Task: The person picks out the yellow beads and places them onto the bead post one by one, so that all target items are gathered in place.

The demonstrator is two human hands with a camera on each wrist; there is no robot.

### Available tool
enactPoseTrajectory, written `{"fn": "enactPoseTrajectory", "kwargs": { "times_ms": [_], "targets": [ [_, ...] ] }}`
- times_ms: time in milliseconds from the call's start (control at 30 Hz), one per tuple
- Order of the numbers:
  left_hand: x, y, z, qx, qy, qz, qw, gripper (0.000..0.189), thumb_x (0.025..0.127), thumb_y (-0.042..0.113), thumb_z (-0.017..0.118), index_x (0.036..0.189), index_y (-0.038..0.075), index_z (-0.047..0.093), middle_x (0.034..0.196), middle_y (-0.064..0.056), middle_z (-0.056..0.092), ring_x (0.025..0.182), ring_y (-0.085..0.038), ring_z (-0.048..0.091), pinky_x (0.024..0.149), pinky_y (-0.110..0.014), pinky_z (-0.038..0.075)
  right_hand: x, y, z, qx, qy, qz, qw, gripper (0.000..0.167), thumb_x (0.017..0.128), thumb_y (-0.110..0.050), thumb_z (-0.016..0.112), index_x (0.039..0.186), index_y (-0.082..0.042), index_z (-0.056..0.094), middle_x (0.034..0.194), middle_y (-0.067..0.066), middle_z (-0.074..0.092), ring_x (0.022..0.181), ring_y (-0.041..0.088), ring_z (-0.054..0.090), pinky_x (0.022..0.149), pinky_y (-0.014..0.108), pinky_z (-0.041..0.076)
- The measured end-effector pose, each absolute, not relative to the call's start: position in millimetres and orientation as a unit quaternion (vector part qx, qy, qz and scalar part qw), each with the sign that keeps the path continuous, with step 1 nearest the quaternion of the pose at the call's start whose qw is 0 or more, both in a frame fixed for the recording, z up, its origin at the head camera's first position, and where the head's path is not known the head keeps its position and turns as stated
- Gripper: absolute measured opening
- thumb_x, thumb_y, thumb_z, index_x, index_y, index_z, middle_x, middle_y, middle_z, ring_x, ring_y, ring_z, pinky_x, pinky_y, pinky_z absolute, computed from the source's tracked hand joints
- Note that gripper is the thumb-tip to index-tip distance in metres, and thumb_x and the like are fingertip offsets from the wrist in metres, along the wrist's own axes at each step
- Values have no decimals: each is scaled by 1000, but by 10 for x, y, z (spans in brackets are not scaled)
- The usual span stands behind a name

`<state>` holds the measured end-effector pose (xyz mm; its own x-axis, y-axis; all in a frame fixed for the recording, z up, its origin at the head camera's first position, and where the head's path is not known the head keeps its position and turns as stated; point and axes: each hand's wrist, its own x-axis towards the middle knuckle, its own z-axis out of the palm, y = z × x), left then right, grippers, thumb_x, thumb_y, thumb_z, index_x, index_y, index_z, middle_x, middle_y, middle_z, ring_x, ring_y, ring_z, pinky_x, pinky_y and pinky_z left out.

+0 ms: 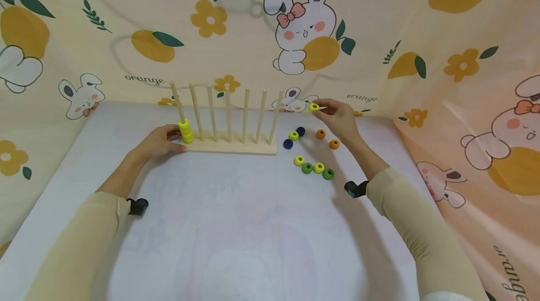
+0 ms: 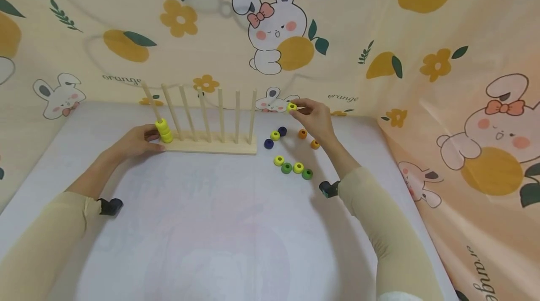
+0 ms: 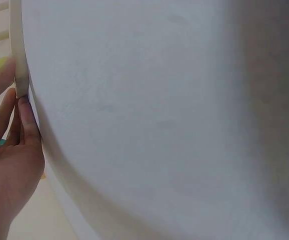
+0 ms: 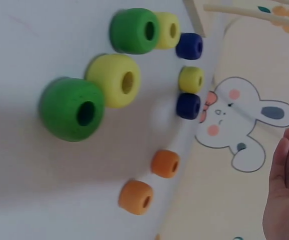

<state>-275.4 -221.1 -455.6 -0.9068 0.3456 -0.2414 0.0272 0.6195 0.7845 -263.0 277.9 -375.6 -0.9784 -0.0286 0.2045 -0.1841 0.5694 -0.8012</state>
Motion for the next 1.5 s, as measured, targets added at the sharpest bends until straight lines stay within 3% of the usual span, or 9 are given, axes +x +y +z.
{"fn": "enactPoseTrajectory", "kwargs": {
  "times_ms": [500,767,1500],
  "targets": [
    [-2763,-2221,-4574,105,882,419,189,81,87,12,77,147,-14,30,149,-33,38,137,-45,38,117,-51,32,-2698,2625,-3448,97,-873,468,93,33,90,-21,75,121,-10,71,115,7,70,89,16,67,76,19,55],
    [-2743,-2201,-4554,106,879,423,193,82,87,12,77,148,-14,29,149,-34,37,138,-45,37,117,-51,31,-2708,2451,-3237,128,-867,474,89,35,89,-19,76,121,-7,71,111,8,70,90,26,68,76,19,55],
    [-2758,-2218,-4567,113,875,430,191,80,88,10,77,147,-15,29,149,-34,36,138,-46,37,117,-51,31,-2820,1845,-2872,213,-837,499,72,30,90,-14,75,118,-6,72,106,9,73,90,22,68,80,23,57]
  ]
}}
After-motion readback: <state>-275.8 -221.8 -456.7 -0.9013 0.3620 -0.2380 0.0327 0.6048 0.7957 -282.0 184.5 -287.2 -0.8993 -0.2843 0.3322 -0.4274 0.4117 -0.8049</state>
